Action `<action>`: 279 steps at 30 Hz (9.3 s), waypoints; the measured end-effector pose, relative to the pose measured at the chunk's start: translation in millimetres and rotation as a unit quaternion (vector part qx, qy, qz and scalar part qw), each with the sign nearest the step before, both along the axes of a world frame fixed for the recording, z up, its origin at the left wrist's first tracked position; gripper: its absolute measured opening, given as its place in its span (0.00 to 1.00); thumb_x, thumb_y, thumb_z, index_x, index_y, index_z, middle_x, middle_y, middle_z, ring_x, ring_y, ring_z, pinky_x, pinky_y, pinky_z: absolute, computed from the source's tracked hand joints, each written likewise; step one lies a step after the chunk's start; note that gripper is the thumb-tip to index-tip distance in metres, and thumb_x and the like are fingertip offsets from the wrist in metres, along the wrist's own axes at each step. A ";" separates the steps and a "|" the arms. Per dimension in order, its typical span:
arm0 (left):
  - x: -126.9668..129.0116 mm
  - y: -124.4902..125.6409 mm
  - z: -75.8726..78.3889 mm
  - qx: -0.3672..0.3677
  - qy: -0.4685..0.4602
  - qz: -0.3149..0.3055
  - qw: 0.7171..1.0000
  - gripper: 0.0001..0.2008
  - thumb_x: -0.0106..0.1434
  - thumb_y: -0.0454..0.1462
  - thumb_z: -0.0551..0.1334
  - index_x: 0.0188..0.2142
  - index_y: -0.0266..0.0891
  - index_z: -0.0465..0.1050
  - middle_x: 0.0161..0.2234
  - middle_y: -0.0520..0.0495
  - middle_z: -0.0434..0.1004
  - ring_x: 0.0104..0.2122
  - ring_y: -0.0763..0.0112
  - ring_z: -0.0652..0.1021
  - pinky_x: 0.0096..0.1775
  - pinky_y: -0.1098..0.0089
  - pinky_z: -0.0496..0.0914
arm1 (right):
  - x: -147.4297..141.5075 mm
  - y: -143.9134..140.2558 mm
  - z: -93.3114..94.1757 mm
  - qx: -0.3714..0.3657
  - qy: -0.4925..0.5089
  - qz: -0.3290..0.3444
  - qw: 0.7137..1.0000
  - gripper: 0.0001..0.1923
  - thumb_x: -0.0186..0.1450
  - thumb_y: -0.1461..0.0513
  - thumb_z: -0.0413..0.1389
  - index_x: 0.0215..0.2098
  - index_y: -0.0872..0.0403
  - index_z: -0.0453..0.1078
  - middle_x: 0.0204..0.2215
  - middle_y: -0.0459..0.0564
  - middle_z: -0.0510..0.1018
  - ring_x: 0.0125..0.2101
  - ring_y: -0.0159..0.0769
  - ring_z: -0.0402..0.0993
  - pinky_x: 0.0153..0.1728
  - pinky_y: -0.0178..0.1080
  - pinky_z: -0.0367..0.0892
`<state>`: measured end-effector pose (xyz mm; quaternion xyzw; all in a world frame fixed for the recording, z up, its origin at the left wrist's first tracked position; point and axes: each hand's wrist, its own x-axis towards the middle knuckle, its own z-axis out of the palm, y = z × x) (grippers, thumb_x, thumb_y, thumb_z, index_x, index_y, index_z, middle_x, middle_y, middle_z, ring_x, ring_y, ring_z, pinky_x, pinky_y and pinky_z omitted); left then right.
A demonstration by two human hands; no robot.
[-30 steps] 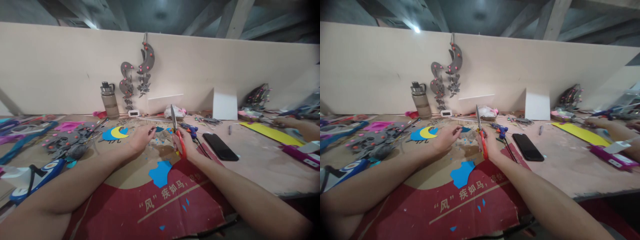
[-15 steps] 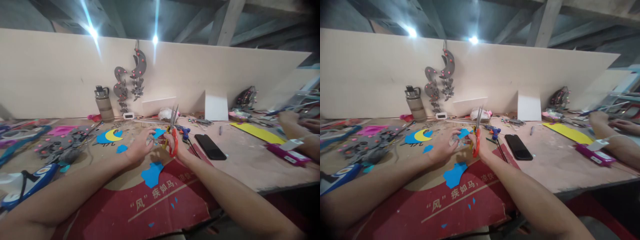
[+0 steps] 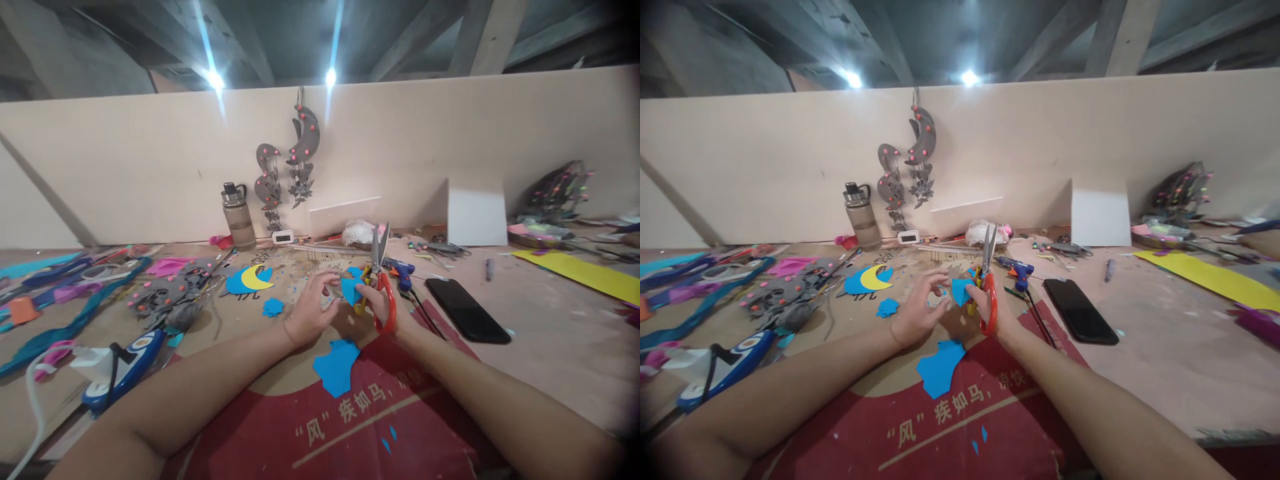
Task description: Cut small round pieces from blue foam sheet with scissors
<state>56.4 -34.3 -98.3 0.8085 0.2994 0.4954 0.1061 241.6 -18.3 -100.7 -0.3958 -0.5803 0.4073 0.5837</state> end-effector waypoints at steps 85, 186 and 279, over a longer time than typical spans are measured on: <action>-35.9 47.6 148.8 -0.229 -0.543 -0.135 0.797 0.09 0.48 0.34 0.65 0.26 0.38 0.64 0.22 0.56 0.67 0.21 0.77 0.68 0.19 0.75 0.62 | -98.5 19.2 101.4 0.094 -0.020 0.203 0.974 0.17 0.67 0.47 0.52 0.33 0.52 0.63 0.23 0.41 0.65 0.18 0.25 0.59 0.18 0.31 0.55; -39.8 53.7 144.3 -0.252 -0.479 -0.127 0.831 0.11 0.49 0.36 0.71 0.27 0.35 0.70 0.22 0.54 0.69 0.20 0.80 0.67 0.21 0.76 0.60 | -108.8 12.9 95.5 0.028 0.094 0.183 0.978 0.21 0.63 0.44 0.58 0.37 0.51 0.63 0.21 0.38 0.60 0.16 0.22 0.51 0.13 0.26 0.52; -46.1 54.0 150.2 -0.244 -0.499 -0.134 0.821 0.13 0.45 0.33 0.72 0.26 0.34 0.69 0.22 0.55 0.67 0.21 0.82 0.66 0.23 0.77 0.57 | -107.6 10.9 95.4 0.014 0.051 0.168 0.984 0.20 0.62 0.45 0.58 0.37 0.50 0.62 0.17 0.34 0.55 0.13 0.21 0.47 0.10 0.26 0.48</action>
